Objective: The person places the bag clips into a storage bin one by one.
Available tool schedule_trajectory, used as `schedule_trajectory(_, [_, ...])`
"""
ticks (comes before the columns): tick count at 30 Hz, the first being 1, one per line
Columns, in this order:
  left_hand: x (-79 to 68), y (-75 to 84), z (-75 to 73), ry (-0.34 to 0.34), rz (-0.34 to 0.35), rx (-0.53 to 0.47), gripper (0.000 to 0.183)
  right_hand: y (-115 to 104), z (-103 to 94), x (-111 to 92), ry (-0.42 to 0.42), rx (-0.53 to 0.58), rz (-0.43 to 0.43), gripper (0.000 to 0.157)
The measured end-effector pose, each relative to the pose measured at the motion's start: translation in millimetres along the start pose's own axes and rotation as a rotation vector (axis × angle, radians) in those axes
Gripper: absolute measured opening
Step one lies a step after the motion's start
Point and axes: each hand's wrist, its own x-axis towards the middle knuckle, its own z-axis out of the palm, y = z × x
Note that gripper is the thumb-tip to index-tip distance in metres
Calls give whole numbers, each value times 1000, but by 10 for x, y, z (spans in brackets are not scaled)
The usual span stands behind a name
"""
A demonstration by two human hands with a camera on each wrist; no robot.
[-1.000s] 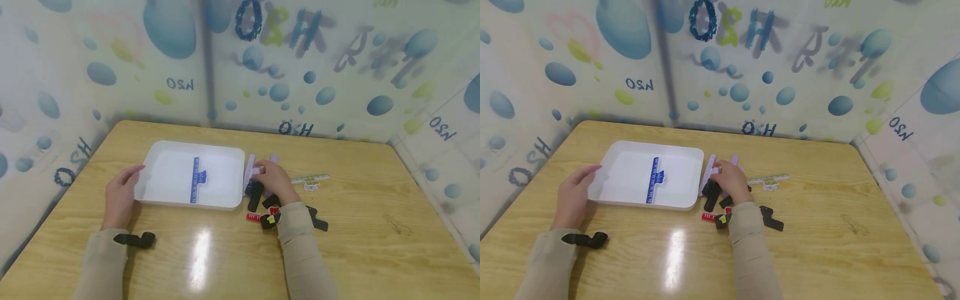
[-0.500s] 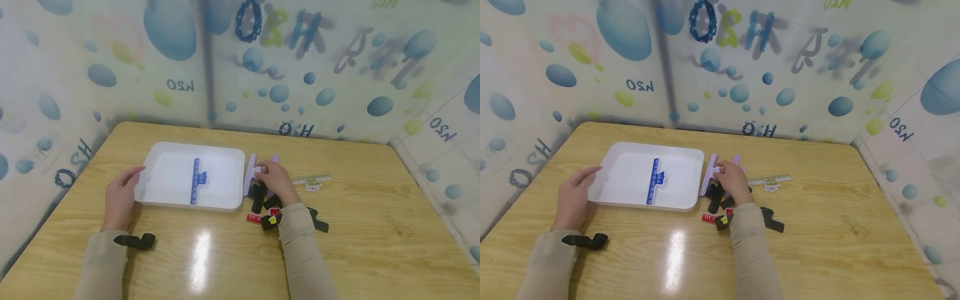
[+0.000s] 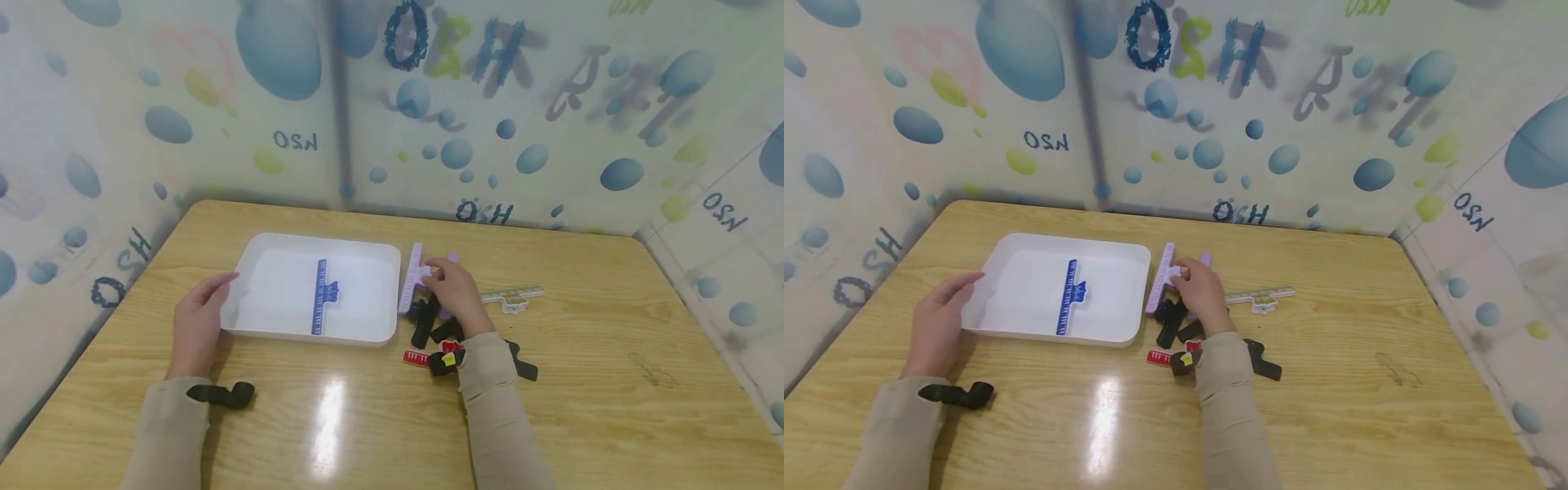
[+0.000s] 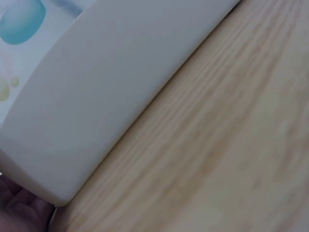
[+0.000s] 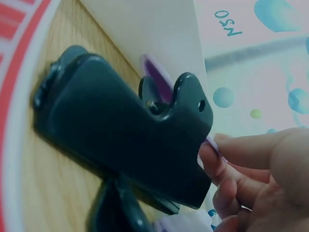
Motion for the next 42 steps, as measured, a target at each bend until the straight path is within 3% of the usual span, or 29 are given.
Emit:
schedule_trajectory(16, [8, 3, -1, -2, -1, 23, 38, -13, -42, 9, 70, 194, 19, 38])
schedule_trajectory(23, [16, -24, -14, 4, 10, 20, 37, -67, -56, -18, 93, 320, -30, 38])
schedule_trajectory(42, [18, -23, -6, -12, 17, -5, 38, -268, 23, -61, 10, 432, -49, 33])
